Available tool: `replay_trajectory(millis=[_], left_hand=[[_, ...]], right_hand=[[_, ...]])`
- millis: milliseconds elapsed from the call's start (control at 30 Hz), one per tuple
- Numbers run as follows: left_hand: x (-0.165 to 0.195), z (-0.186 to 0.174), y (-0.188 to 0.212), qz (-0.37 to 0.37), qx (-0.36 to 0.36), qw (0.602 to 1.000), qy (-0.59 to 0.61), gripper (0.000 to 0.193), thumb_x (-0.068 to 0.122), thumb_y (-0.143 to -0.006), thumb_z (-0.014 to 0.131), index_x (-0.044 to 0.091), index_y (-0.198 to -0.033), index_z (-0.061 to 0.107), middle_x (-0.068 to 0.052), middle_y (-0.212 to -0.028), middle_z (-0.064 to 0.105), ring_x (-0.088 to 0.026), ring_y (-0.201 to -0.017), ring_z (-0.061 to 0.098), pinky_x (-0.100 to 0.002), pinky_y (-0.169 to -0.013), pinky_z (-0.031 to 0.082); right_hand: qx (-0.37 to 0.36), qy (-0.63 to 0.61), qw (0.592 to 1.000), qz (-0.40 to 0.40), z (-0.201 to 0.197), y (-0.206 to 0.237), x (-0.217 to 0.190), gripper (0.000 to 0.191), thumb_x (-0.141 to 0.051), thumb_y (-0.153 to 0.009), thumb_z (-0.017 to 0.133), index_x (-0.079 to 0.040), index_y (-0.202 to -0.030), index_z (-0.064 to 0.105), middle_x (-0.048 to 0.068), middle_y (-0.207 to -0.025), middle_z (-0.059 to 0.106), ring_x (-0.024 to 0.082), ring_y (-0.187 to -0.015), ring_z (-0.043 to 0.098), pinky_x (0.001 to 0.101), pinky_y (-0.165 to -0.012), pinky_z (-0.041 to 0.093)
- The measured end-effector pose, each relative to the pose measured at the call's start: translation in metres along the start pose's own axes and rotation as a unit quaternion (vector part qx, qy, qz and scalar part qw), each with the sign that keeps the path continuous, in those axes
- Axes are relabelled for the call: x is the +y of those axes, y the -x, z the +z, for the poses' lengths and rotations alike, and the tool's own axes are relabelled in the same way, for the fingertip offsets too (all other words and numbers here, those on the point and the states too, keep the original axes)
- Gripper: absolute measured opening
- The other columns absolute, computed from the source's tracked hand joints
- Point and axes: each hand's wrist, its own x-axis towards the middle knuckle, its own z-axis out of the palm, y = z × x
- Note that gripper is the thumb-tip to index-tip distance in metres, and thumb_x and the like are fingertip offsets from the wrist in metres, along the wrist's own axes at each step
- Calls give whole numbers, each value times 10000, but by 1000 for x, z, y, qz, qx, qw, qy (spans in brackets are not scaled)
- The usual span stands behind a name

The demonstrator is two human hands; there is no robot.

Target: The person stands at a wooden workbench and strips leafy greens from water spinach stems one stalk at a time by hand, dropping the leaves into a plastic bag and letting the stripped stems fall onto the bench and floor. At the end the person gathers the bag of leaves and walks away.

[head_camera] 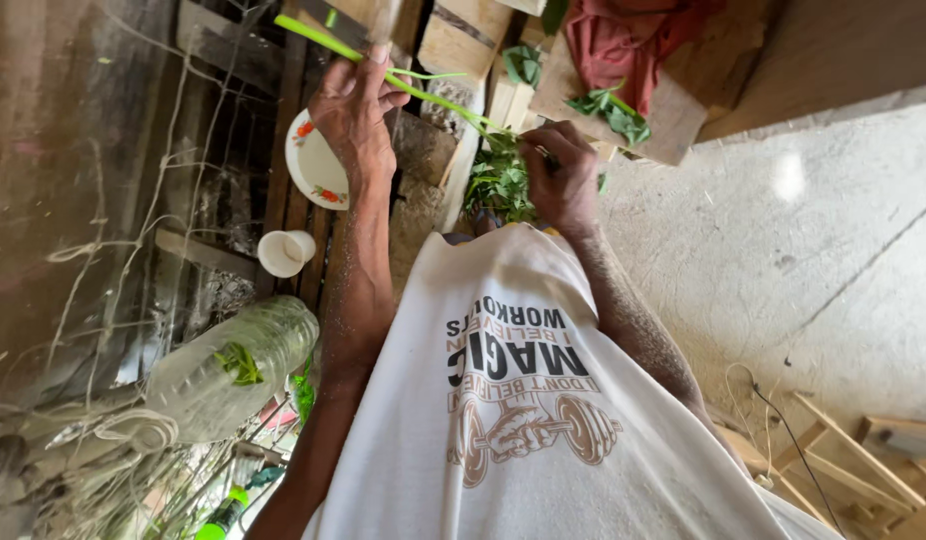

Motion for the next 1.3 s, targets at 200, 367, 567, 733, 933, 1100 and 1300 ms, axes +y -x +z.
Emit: replay_trajectory(millis=[200, 367, 567, 733, 933, 1100, 1300], left_hand=[[-8, -3, -6, 49, 25, 998, -31, 253, 250, -916, 799, 6, -963, 749, -142, -823, 792, -178, -682, 797, -287, -556, 687], [-13, -3, -8, 81, 58, 994, -42, 260, 240, -927, 814, 1, -867, 732, -155, -754, 779, -166, -586, 751, -263, -476, 639], [0, 2, -3, -77, -31, 994, -74, 270, 290, -929, 779, 30, -909, 707, -106, -766, 766, -122, -650, 770, -245, -559, 681], [9, 30, 16, -12, -3, 992, -122, 287, 291, -919, 789, 19, -874, 714, -106, -701, 760, -128, -593, 746, -250, -507, 650], [17, 28, 17, -17, -9, 995, -94, 265, 270, -932, 786, 12, -913, 728, -115, -724, 766, -133, -628, 754, -240, -548, 636], [3, 24, 16, -17, 2, 996, -86, 294, 281, -913, 810, -1, -921, 727, -120, -744, 761, -153, -607, 749, -258, -519, 644], [-19, 29, 21, -21, 59, 996, -60, 339, 325, -853, 821, 8, -930, 729, -119, -759, 750, -173, -599, 778, -284, -446, 674]], right_hand=[[53, -64, 985, 149, 10, 6, 70, 270, -79, -1013, 511, -34, -921, 761, 96, -855, 765, 137, -696, 706, 328, -652, 616], [6, -141, 953, 269, -14, -1, 97, 290, -125, -1074, 520, -20, -914, 737, 142, -851, 708, 168, -620, 611, 387, -531, 517], [-37, 121, 988, -86, -17, -21, 26, 198, -106, -957, 751, 6, -1119, 776, 177, -1126, 758, 251, -942, 751, 355, -817, 616], [-107, 21, 994, -22, 0, -48, -26, 140, -57, -969, 723, -5, -1081, 791, 149, -1006, 770, 254, -860, 752, 366, -765, 601], [-130, -11, 990, -45, 6, -50, -35, 133, -28, -959, 690, 26, -1056, 764, 172, -954, 735, 251, -831, 742, 355, -745, 592], [-74, -42, 996, -13, 28, -40, -9, 123, -25, -971, 636, 43, -998, 735, 159, -914, 734, 196, -784, 736, 330, -733, 612], [22, -390, 870, 302, 48, -36, 43, 161, -74, -940, 606, -63, -862, 746, 92, -812, 730, 123, -628, 653, 328, -635, 624]])
